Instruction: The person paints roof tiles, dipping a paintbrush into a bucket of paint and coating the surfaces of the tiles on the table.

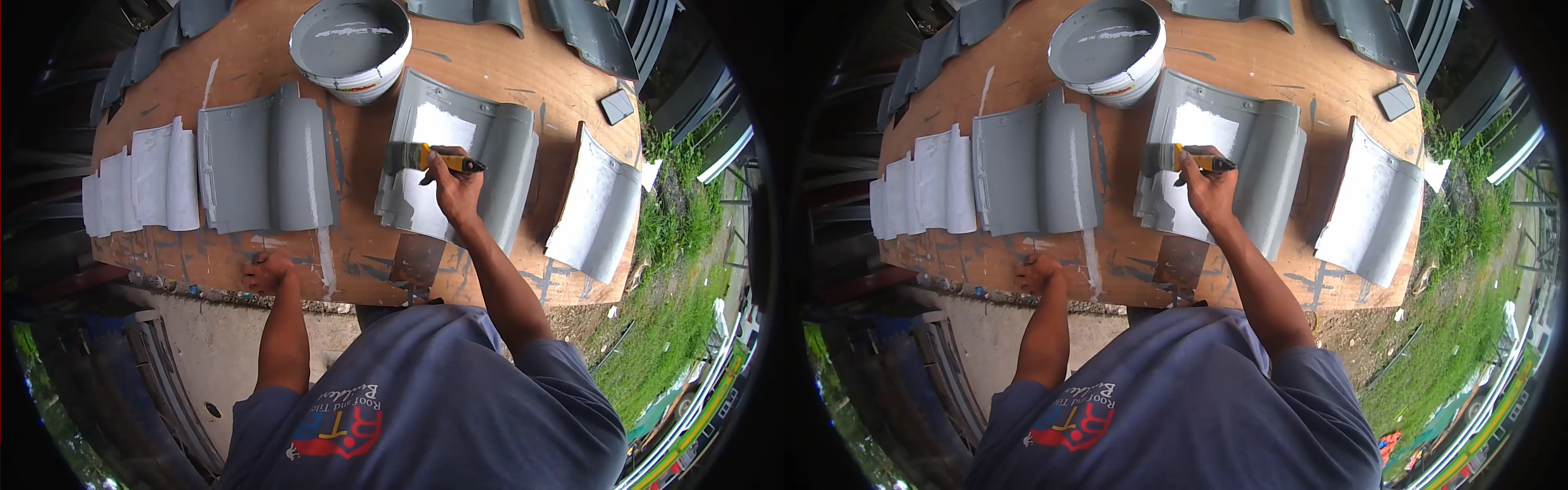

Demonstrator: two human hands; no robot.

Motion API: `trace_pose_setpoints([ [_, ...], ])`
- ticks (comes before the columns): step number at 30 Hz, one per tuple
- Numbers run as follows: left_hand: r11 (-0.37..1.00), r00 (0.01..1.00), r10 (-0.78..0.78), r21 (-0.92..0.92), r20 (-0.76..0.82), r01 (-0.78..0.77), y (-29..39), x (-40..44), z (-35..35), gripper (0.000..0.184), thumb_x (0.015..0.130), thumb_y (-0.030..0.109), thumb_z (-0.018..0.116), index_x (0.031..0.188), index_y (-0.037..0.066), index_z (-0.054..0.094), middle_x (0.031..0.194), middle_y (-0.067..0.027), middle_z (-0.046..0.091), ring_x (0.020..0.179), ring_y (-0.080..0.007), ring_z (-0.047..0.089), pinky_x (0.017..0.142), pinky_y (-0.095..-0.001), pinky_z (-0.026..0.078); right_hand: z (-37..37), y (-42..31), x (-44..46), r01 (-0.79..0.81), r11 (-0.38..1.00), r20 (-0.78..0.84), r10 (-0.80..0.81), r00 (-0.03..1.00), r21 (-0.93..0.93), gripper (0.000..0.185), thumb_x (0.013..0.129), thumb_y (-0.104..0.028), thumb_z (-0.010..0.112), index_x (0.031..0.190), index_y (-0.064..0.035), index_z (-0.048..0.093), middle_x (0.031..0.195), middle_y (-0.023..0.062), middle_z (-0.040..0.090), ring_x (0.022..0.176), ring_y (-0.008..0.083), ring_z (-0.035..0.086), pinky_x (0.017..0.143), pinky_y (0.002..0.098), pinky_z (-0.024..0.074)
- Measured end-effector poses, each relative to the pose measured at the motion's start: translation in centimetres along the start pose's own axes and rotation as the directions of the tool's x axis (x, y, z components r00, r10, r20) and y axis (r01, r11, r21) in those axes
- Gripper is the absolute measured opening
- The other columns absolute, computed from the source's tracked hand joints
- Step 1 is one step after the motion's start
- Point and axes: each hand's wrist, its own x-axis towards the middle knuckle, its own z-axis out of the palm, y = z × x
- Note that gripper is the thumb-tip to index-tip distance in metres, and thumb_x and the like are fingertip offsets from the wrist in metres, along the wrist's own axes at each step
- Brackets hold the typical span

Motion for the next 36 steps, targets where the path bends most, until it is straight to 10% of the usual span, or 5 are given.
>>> trace_pose_setpoints([
  [6,1.000,1.000,-0.005,-0.002,-0.010,0.005,0.0,-0.1,0.2,0.045,0.095,0.037,0.047,0.127,0.007,0.051,0.131,-0.0199,0.049,0.121,-0.0402,0.053,0.100,-0.0553,0.046,0.9,-0.2,3.7,0.166,0.984,-0.218,-0.150,0.964,0.058,0.025,0.101,-0.014,0.070,0.106,0.0100,0.068,0.085,0.0122,0.070,0.073,0.0143,0.067,0.063,0.0289,0.0587],
  [12,1.000,0.999,0.006,0.011,-0.053,-0.005,-0.2,0.3,1.1,0.045,0.094,0.037,0.047,0.127,0.007,0.051,0.130,-0.0202,0.050,0.121,-0.0396,0.054,0.099,-0.0545,0.046,-1.8,0.6,-5.2,-0.129,0.978,0.194,0.160,0.968,-0.163,0.018,0.098,-0.012,0.072,0.099,0.0057,0.071,0.080,0.0102,0.071,0.067,0.0114,0.067,0.059,0.0278,0.0552],
  [15,1.000,0.999,0.002,0.027,-0.049,-0.001,-0.1,0.1,0.8,0.044,0.094,0.037,0.047,0.126,0.006,0.052,0.129,-0.0201,0.050,0.120,-0.0395,0.054,0.099,-0.0544,0.046,-3.6,-0.1,-5.8,0.097,0.955,0.384,0.019,0.923,-0.281,0.012,0.095,-0.008,0.071,0.099,0.0031,0.072,0.079,0.0110,0.072,0.068,0.0140,0.070,0.059,0.0283,0.0549],
  [26,0.999,0.997,0.019,-0.025,-0.081,-0.021,0.0,-0.1,0.6,0.042,0.093,0.037,0.049,0.122,0.006,0.051,0.128,-0.0195,0.050,0.119,-0.0401,0.055,0.098,-0.0560,0.047,-3.5,-2.2,12.6,0.542,0.615,0.257,-0.494,0.831,-0.572,0.018,0.092,-0.007,0.072,0.108,0.0034,0.073,0.099,0.0151,0.075,0.077,0.0196,0.074,0.070,0.0306,0.0581],
  [36,1.000,0.998,0.004,0.020,-0.070,-0.002,-0.5,0.5,1.8,0.043,0.092,0.037,0.050,0.123,0.007,0.052,0.126,-0.0188,0.051,0.119,-0.0393,0.055,0.097,-0.0563,0.046,-4.0,-2.8,5.7,0.506,0.750,0.598,-0.186,0.780,-0.426,0.015,0.088,-0.004,0.076,0.103,-0.0011,0.075,0.098,0.0163,0.074,0.081,0.0327,0.073,0.073,0.0384,0.0578],
])
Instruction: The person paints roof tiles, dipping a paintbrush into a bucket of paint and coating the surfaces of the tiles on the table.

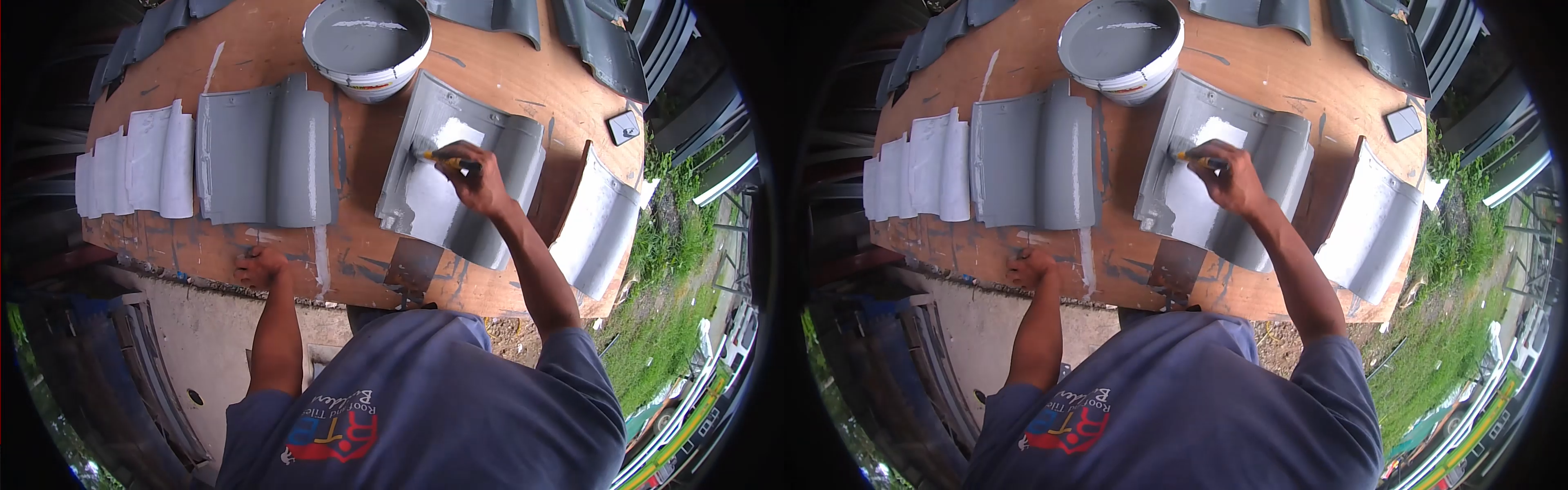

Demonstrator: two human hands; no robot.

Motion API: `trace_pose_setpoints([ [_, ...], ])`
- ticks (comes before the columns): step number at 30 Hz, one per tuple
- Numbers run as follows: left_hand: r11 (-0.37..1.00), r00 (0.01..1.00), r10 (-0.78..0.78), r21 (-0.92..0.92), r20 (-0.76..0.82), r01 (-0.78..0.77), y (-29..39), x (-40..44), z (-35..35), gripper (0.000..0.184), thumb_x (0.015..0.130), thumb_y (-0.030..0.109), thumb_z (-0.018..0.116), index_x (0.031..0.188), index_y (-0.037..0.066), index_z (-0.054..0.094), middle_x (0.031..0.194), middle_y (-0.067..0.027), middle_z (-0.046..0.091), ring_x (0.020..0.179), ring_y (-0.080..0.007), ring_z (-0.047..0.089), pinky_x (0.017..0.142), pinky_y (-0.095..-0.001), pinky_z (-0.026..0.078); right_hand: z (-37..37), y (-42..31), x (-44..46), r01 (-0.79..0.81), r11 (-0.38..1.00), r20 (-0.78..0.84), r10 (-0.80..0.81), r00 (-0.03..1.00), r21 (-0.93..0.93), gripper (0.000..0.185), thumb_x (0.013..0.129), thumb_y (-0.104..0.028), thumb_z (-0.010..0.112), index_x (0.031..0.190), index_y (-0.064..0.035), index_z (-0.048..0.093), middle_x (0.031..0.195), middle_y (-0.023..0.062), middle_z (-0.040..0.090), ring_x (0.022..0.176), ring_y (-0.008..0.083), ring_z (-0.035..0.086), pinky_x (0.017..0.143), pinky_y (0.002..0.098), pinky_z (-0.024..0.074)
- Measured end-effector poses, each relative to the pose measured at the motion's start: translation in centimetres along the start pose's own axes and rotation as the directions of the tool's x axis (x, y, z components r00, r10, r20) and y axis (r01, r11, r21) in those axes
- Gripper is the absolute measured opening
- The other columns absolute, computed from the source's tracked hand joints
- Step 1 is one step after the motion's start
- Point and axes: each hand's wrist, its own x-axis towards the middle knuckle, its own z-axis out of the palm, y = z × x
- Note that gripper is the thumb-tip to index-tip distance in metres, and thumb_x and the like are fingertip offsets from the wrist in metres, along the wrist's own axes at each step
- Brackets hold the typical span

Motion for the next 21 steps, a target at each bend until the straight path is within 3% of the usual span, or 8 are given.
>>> trace_pose_setpoints([
  [4,1.000,1.000,0.016,0.026,0.005,-0.016,0.0,-0.2,0.0,0.043,0.092,0.037,0.050,0.124,0.007,0.052,0.127,-0.0184,0.050,0.119,-0.0393,0.054,0.097,-0.0562,0.046,2.6,-3.5,-5.6,-0.102,0.986,0.319,0.056,0.946,0.130,0.022,0.086,-0.001,0.075,0.108,-0.0015,0.073,0.105,0.0172,0.073,0.085,0.0373,0.071,0.077,0.0423,0.0584],
  [7,1.000,1.000,0.013,0.025,-0.010,-0.013,0.3,-0.2,-0.5,0.043,0.093,0.037,0.049,0.124,0.007,0.052,0.127,-0.0185,0.050,0.119,-0.0393,0.053,0.097,-0.0561,0.047,2.5,-4.9,-6.0,-0.040,0.989,0.356,-0.012,0.934,0.139,0.018,0.087,-0.004,0.077,0.105,0.0007,0.074,0.099,0.0166,0.074,0.088,0.0332,0.073,0.078,0.0408,0.0583],
  [9,1.000,1.000,0.011,0.003,-0.006,-0.011,0.2,-0.3,-0.5,0.043,0.094,0.038,0.049,0.124,0.007,0.052,0.127,-0.0182,0.050,0.119,-0.0392,0.053,0.096,-0.0562,0.047,1.4,-5.2,-4.8,-0.175,0.973,0.397,0.102,0.912,0.151,0.019,0.085,-0.003,0.076,0.104,0.0008,0.075,0.098,0.0181,0.074,0.085,0.0374,0.072,0.078,0.0425,0.0581],
  [15,1.000,0.999,0.007,0.020,-0.034,-0.007,0.1,-0.2,-0.1,0.044,0.094,0.038,0.048,0.125,0.007,0.052,0.129,-0.0188,0.050,0.118,-0.0390,0.054,0.095,-0.0557,0.047,-1.0,0.2,0.8,-0.155,0.987,0.205,0.141,0.969,0.052,0.020,0.083,0.002,0.078,0.103,0.0017,0.074,0.099,0.0191,0.075,0.085,0.0361,0.074,0.077,0.0389,0.0593],
  [16,1.000,0.999,0.001,0.019,-0.036,0.000,0.2,-0.1,-0.2,0.044,0.094,0.038,0.048,0.125,0.007,0.052,0.129,-0.0188,0.050,0.118,-0.0390,0.054,0.095,-0.0557,0.047,-1.5,1.0,1.8,-0.064,0.998,0.112,0.063,0.992,0.006,0.019,0.083,0.002,0.077,0.102,0.0024,0.073,0.097,0.0196,0.074,0.086,0.0374,0.073,0.077,0.0392,0.0589],
  [20,0.999,1.000,0.006,0.034,-0.002,-0.006,0.1,-0.2,-0.3,0.045,0.094,0.038,0.047,0.126,0.007,0.052,0.129,-0.0189,0.051,0.118,-0.0386,0.054,0.095,-0.0553,0.047,-3.1,3.6,4.7,-0.031,0.986,-0.191,-0.001,0.982,-0.164,0.017,0.087,-0.002,0.076,0.104,0.0007,0.073,0.101,0.0182,0.074,0.085,0.0360,0.073,0.075,0.0374,0.0586],
  [21,1.000,1.000,0.010,0.025,-0.012,-0.010,0.2,-0.2,-0.5,0.045,0.094,0.039,0.047,0.126,0.007,0.052,0.128,-0.0188,0.051,0.118,-0.0385,0.055,0.095,-0.0550,0.047,-3.4,3.4,4.9,-0.027,0.986,-0.186,-0.004,0.983,-0.164,0.017,0.087,-0.002,0.076,0.104,0.0007,0.073,0.101,0.0182,0.074,0.085,0.0360,0.073,0.075,0.0374,0.0586],
])
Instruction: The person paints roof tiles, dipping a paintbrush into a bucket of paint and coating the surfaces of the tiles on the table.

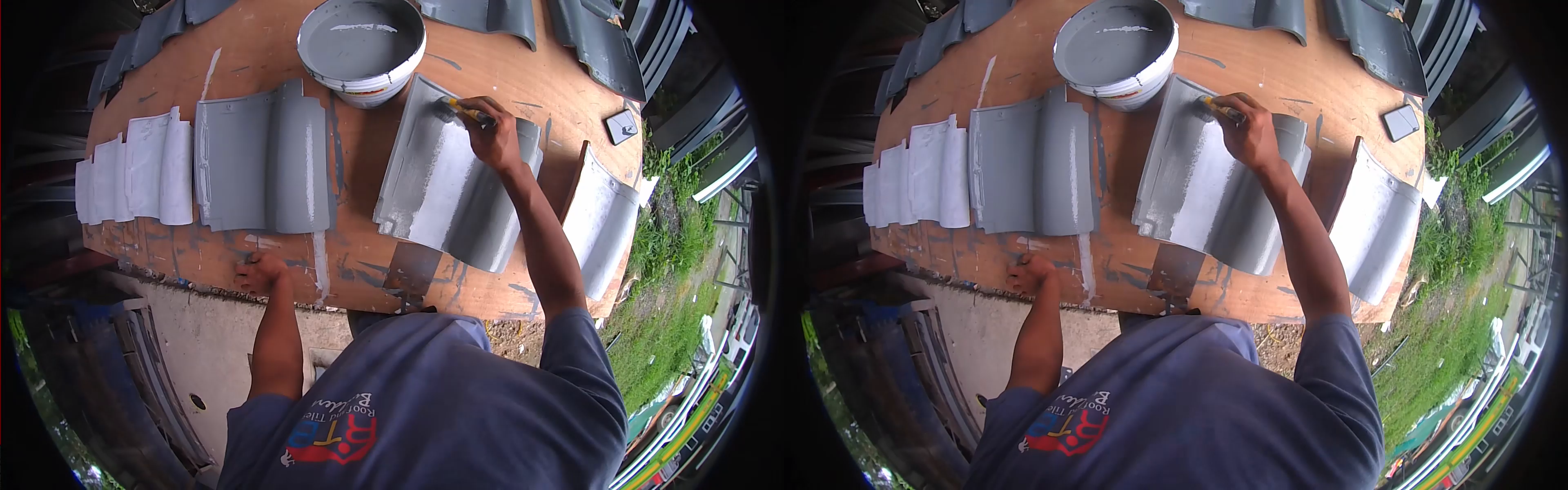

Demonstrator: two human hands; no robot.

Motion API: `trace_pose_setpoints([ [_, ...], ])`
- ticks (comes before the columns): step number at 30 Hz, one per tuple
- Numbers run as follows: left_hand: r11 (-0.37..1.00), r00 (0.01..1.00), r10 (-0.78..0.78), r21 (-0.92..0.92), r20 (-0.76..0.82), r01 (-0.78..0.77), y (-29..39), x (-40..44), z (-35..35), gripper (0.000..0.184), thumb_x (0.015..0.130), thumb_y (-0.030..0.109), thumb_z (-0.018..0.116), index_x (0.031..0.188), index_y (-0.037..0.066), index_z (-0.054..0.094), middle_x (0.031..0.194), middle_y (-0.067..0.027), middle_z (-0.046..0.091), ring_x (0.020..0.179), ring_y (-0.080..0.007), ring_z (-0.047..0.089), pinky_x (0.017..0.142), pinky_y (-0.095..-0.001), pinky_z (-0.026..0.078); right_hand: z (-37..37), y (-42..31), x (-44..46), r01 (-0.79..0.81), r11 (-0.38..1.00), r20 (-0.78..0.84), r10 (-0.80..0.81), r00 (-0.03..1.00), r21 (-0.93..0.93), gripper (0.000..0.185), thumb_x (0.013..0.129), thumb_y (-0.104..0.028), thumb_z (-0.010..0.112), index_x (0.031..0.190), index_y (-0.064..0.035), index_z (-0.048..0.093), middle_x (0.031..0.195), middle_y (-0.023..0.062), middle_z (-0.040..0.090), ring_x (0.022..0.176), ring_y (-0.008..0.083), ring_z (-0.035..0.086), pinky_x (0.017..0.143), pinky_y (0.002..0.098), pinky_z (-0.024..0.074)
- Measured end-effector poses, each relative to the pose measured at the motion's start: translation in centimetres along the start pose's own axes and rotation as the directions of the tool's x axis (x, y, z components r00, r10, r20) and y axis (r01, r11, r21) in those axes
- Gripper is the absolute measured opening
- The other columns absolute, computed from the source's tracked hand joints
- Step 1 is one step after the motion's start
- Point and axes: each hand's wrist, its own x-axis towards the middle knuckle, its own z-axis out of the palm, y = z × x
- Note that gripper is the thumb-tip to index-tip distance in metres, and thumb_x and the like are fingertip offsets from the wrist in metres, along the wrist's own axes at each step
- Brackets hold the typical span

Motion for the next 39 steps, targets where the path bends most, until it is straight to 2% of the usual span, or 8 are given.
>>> trace_pose_setpoints([
  [3,1.000,1.000,-0.015,0.002,0.014,0.015,0.1,0.1,0.0,0.046,0.093,0.038,0.048,0.127,0.008,0.053,0.127,-0.0191,0.052,0.118,-0.0387,0.055,0.096,-0.0546,0.047,0.4,-0.7,-0.3,0.020,0.997,-0.089,-0.027,0.996,-0.078,0.017,0.089,-0.002,0.075,0.106,-0.0011,0.074,0.103,0.0171,0.074,0.085,0.0349,0.073,0.075,0.0377,0.0589],
  [7,1.000,1.000,-0.017,-0.003,0.008,0.017,-0.1,0.1,0.6,0.047,0.091,0.038,0.050,0.126,0.008,0.053,0.127,-0.0194,0.053,0.117,-0.0389,0.056,0.096,-0.0545,0.047,2.7,-3.6,-6.7,0.110,0.994,0.144,-0.112,0.983,0.015,0.025,0.087,-0.001,0.074,0.112,-0.0053,0.073,0.101,0.0152,0.072,0.087,0.0361,0.072,0.076,0.0411,0.0589],
  [9,1.000,1.000,-0.011,-0.014,-0.006,0.011,0.0,0.1,0.3,0.047,0.090,0.038,0.051,0.125,0.008,0.054,0.127,-0.0195,0.053,0.116,-0.0390,0.056,0.096,-0.0544,0.047,3.3,-6.7,-10.6,-0.013,0.992,0.235,-0.018,0.972,0.129,0.030,0.085,-0.001,0.074,0.115,-0.0056,0.072,0.101,0.0151,0.071,0.090,0.0379,0.070,0.078,0.0423,0.0585],
  [14,1.000,1.000,-0.014,0.008,0.012,0.014,0.2,0.1,0.1,0.046,0.090,0.038,0.051,0.124,0.008,0.054,0.126,-0.0196,0.053,0.116,-0.0387,0.056,0.096,-0.0533,0.047,3.3,-8.8,-17.4,-0.028,0.966,0.497,-0.108,0.861,0.259,0.044,0.075,0.004,0.073,0.118,-0.0036,0.071,0.112,0.0170,0.069,0.099,0.0373,0.069,0.083,0.0434,0.0575],
  [18,1.000,0.999,-0.014,-0.007,0.031,0.014,0.1,0.1,-0.3,0.045,0.091,0.038,0.050,0.125,0.008,0.052,0.126,-0.0197,0.051,0.117,-0.0380,0.056,0.097,-0.0528,0.047,1.3,-10.9,-13.3,0.052,0.940,0.461,-0.212,0.862,0.336,0.045,0.074,0.003,0.072,0.119,-0.0019,0.070,0.115,0.0176,0.068,0.103,0.0371,0.067,0.087,0.0430,0.0570],
  [23,1.000,0.999,0.000,-0.020,0.050,0.001,0.3,0.0,-0.3,0.045,0.092,0.038,0.049,0.125,0.007,0.050,0.127,-0.0197,0.050,0.117,-0.0378,0.055,0.098,-0.0531,0.047,1.4,-9.0,-12.7,0.118,0.963,0.654,-0.251,0.714,0.242,0.043,0.075,0.000,0.072,0.118,-0.0010,0.071,0.117,0.0173,0.068,0.106,0.0374,0.067,0.086,0.0445,0.0573],
  [31,1.000,0.998,-0.005,-0.020,0.063,0.006,0.1,-0.1,-0.4,0.047,0.092,0.039,0.051,0.126,0.007,0.049,0.128,-0.0200,0.049,0.118,-0.0387,0.054,0.100,-0.0528,0.046,-1.4,-11.0,-12.8,0.141,0.989,0.864,-0.025,0.502,-0.053,0.012,0.074,0.003,0.060,0.084,0.0022,0.067,0.095,0.0174,0.067,0.097,0.0394,0.067,0.082,0.0488,0.0564],
  [39,0.999,0.998,0.004,-0.034,0.067,-0.001,0.2,-0.2,-1.0,0.048,0.091,0.039,0.052,0.126,0.007,0.049,0.128,-0.0212,0.048,0.117,-0.0398,0.054,0.101,-0.0536,0.044,3.3,-11.5,-9.1,0.183,0.983,0.851,-0.095,0.516,-0.002,0.018,0.075,0.005,0.061,0.091,0.0027,0.069,0.101,0.0171,0.068,0.102,0.0379,0.066,0.086,0.0466,0.0562],
])
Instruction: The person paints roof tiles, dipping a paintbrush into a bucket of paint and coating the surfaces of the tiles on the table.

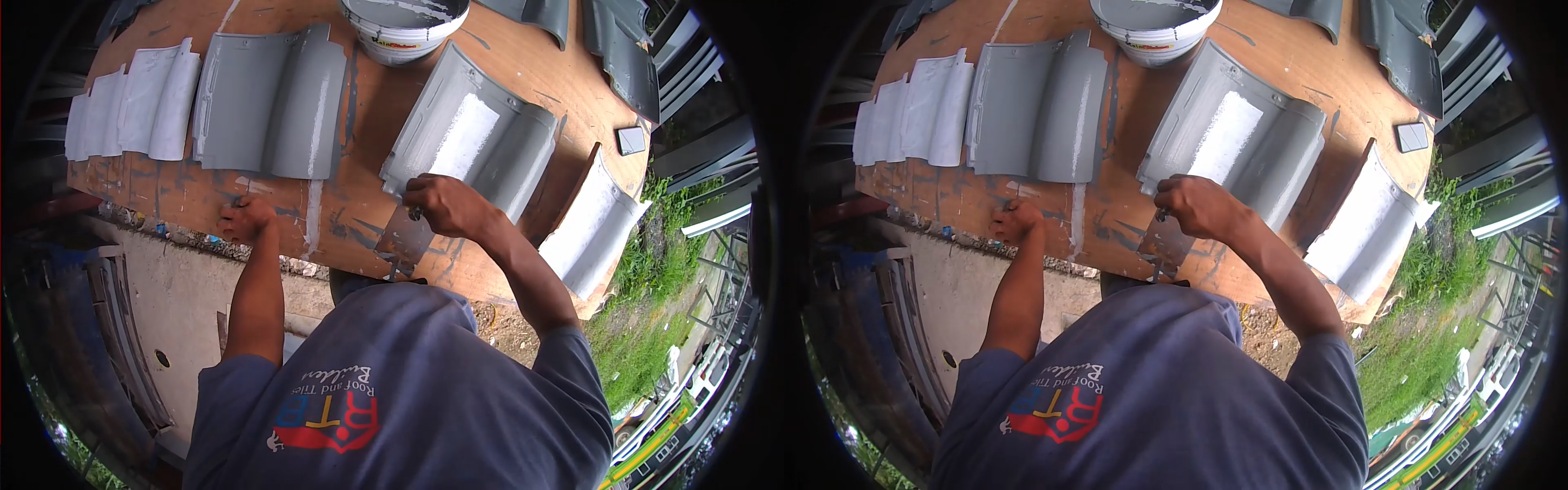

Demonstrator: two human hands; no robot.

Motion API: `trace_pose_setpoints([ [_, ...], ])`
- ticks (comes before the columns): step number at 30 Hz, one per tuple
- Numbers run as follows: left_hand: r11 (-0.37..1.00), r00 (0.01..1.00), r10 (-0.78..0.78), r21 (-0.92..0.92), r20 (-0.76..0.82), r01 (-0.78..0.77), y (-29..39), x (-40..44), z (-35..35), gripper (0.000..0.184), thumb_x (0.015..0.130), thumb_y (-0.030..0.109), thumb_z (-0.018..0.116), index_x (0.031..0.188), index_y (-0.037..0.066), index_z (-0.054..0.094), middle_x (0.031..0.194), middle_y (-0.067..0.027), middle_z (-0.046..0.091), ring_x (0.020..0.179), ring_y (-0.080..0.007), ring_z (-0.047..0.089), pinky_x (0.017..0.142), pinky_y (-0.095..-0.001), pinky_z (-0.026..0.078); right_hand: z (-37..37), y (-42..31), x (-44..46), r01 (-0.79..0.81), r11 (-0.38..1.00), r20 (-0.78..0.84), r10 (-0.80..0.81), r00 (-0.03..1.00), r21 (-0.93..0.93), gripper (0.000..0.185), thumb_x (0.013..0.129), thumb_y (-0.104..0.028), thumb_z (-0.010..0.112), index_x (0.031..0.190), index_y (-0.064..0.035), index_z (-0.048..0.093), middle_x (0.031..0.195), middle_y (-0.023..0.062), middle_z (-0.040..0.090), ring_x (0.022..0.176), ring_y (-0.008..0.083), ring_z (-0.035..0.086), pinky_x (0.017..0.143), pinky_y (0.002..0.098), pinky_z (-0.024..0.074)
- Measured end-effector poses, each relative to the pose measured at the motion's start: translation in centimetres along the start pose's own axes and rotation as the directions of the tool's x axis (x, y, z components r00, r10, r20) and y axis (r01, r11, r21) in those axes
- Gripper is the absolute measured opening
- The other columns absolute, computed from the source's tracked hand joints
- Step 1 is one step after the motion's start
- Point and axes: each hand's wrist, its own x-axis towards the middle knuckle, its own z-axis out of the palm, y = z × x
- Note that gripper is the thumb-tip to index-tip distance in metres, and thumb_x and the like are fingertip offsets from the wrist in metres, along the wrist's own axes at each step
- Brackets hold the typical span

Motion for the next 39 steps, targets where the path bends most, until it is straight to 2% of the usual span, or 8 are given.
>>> trace_pose_setpoints([
  [3,1.000,1.000,0.015,-0.009,-0.013,-0.015,-0.2,0.3,0.4,0.048,0.091,0.039,0.052,0.126,0.006,0.049,0.129,-0.0218,0.048,0.118,-0.0402,0.054,0.100,-0.0539,0.044,0.2,0.4,0.9,0.240,0.968,-0.274,-0.212,0.938,0.072,0.024,0.077,0.005,0.064,0.100,0.0038,0.068,0.105,0.0152,0.068,0.104,0.0350,0.065,0.088,0.0447,0.0569],
  [6,1.000,1.000,0.003,-0.029,-0.003,-0.003,-0.3,0.3,0.5,0.048,0.091,0.040,0.051,0.125,0.005,0.049,0.129,-0.0225,0.049,0.119,-0.0407,0.054,0.100,-0.0538,0.045,-0.2,-0.1,-1.1,0.235,0.966,-0.283,-0.197,0.939,0.108,0.026,0.076,0.002,0.065,0.102,0.0040,0.068,0.105,0.0152,0.068,0.104,0.0347,0.065,0.087,0.0441,0.0577],
  [12,1.000,1.000,0.017,-0.020,-0.007,-0.017,-0.3,0.2,0.3,0.048,0.092,0.040,0.050,0.124,0.004,0.049,0.129,-0.0227,0.049,0.119,-0.0413,0.054,0.100,-0.0538,0.044,2.6,0.9,-6.6,0.087,0.996,0.029,-0.086,0.996,-0.021,0.013,0.073,0.002,0.065,0.086,0.0012,0.062,0.095,0.0166,0.064,0.097,0.0366,0.064,0.075,0.0461,0.0567],
  [17,1.000,1.000,0.020,-0.020,-0.003,-0.020,-0.1,0.2,0.2,0.046,0.093,0.039,0.049,0.123,0.004,0.050,0.128,-0.0224,0.050,0.118,-0.0416,0.054,0.100,-0.0541,0.044,-0.5,-1.9,-6.5,-0.016,1.000,0.063,0.015,0.998,0.019,0.007,0.075,0.001,0.064,0.078,0.0019,0.058,0.084,0.0178,0.060,0.086,0.0403,0.064,0.071,0.0492,0.0544],
  [27,1.000,1.000,0.004,-0.030,-0.013,-0.004,0.0,0.0,-0.2,0.044,0.093,0.038,0.049,0.123,0.005,0.052,0.127,-0.0216,0.050,0.118,-0.0399,0.054,0.100,-0.0534,0.045,-0.9,6.3,-5.0,-0.162,0.967,-0.400,0.229,0.887,0.195,0.009,0.088,-0.008,0.073,0.094,-0.0016,0.072,0.091,0.0160,0.069,0.084,0.0399,0.068,0.074,0.0470,0.0558],
  [32,1.000,1.000,0.001,-0.029,-0.020,-0.001,0.1,-0.1,-0.3,0.044,0.093,0.038,0.050,0.123,0.006,0.052,0.128,-0.0210,0.050,0.119,-0.0389,0.054,0.100,-0.0543,0.045,-5.4,11.2,-4.4,-0.320,0.918,-0.737,0.048,0.674,-0.233,0.008,0.087,-0.009,0.075,0.094,-0.0039,0.073,0.093,0.0129,0.072,0.086,0.0354,0.069,0.076,0.0428,0.0562],
  [35,0.999,0.999,0.002,-0.032,-0.037,-0.004,0.0,0.1,0.3,0.043,0.093,0.038,0.050,0.122,0.006,0.053,0.128,-0.0210,0.050,0.119,-0.0389,0.054,0.099,-0.0549,0.046,-7.5,13.1,-4.3,-0.325,0.926,-0.832,0.023,0.554,-0.191,0.012,0.086,-0.009,0.077,0.097,-0.0058,0.073,0.098,0.0113,0.074,0.090,0.0335,0.070,0.080,0.0413,0.0569],
  [39,0.999,1.000,0.000,-0.051,0.014,0.000,0.1,-0.1,-0.5,0.044,0.094,0.038,0.049,0.123,0.006,0.053,0.128,-0.0212,0.050,0.120,-0.0394,0.054,0.100,-0.0551,0.045,-7.3,12.6,-4.0,-0.321,0.912,-0.826,-0.033,0.563,-0.256,0.021,0.083,-0.005,0.077,0.103,-0.0090,0.075,0.101,0.0092,0.075,0.093,0.0322,0.070,0.081,0.0404,0.0575],
])
